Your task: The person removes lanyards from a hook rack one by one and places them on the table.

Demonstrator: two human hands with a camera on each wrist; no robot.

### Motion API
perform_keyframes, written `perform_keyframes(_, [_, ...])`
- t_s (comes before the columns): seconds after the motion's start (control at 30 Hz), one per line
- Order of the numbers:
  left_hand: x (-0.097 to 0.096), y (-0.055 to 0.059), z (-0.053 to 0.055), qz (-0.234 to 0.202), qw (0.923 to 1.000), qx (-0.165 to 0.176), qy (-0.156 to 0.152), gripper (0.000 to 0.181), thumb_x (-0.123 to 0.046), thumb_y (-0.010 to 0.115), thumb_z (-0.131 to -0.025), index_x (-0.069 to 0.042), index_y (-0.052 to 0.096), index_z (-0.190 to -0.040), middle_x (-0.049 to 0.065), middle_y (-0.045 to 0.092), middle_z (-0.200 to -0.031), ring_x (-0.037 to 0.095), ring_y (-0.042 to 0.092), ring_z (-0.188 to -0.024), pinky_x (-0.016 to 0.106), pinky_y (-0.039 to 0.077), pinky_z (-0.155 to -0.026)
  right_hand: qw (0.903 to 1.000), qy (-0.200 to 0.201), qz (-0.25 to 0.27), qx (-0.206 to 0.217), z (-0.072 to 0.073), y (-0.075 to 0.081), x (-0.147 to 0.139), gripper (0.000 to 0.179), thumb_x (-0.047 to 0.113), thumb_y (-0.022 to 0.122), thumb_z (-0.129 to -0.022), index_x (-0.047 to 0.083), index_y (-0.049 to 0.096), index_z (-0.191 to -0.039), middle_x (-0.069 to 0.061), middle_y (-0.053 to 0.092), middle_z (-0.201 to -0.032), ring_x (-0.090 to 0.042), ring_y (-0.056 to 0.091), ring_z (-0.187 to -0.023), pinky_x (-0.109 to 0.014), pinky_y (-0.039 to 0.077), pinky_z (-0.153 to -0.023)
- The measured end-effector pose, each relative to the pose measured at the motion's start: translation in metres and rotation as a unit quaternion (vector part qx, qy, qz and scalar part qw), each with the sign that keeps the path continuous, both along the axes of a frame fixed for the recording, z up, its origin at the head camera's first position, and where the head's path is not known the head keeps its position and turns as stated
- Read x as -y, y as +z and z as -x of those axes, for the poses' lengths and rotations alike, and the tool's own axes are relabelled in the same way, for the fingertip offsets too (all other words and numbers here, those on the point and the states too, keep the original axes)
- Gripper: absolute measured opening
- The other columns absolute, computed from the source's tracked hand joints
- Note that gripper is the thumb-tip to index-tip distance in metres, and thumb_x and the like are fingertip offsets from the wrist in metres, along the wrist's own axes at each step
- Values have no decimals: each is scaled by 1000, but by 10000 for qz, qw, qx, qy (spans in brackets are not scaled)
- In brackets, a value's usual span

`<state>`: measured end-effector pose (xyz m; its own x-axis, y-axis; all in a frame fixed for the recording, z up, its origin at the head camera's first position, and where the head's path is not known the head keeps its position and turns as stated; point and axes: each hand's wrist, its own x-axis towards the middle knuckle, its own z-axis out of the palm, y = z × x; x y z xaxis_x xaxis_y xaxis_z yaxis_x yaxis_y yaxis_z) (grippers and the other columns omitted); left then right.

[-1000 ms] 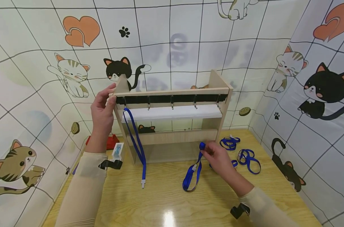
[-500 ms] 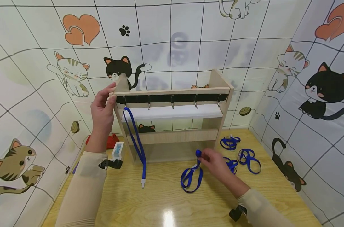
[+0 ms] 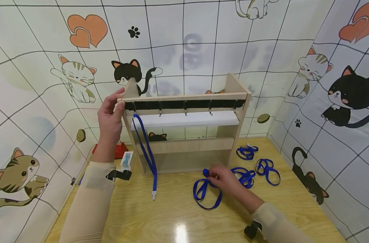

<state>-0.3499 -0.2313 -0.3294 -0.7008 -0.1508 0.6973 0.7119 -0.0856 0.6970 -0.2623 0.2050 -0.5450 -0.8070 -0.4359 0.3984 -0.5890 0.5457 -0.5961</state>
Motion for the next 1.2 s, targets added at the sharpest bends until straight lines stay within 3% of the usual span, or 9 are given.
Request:
perform_keyframes(0.2, [1, 1, 0, 38, 10000, 4, 46, 30, -15, 74, -108, -6, 74, -137, 8, 65, -156, 32, 51, -148, 35, 58, -109, 9981, 227, -154, 559, 1, -1, 6, 11, 2, 81, -100, 13, 79, -101, 5, 73, -99, -6, 66, -88, -27, 59, -74])
perform_keyframes(0.53, [3, 1, -1, 68, 9999, 44, 124, 29, -14, 72, -109, -6, 74, -137, 7, 65, -156, 31, 52, -148, 34, 57, -109, 9957, 605, -464, 517, 8, -5, 19, 10, 3, 80, -101, 12, 81, -103, 1, 77, -102, -7, 69, -92, -29, 62, -80])
perform_keyframes(0.9, [2, 2, 0, 134, 9998, -4, 124, 29, -14, 71, -110, -5, 73, -138, 7, 65, -156, 31, 52, -148, 36, 57, -110, 9962, 366, -362, 698, 6, 3, 26, 6, 11, 82, -102, 12, 80, -108, 9, 70, -101, -7, 66, -92, -29, 59, -77])
perform_keyframes(1.0, [1, 2, 0, 153, 9998, -1, 140, 29, -14, 71, -110, -5, 73, -137, 7, 65, -156, 30, 52, -148, 36, 57, -110, 9985, 297, -143, 440, 6, 16, 35, 10, 10, 81, -102, 10, 79, -112, 7, 70, -102, -10, 67, -92, -29, 59, -74])
perform_keyframes(1.2, [1, 0, -1, 153, 9998, 22, 117, 31, -15, 72, -109, -2, 72, -138, 7, 65, -156, 30, 52, -149, 36, 57, -110, 9962, 209, 289, -791, 5, 54, 74, 27, 6, 83, -100, 9, 73, -125, -2, 72, -109, -16, 69, -92, -33, 60, -72])
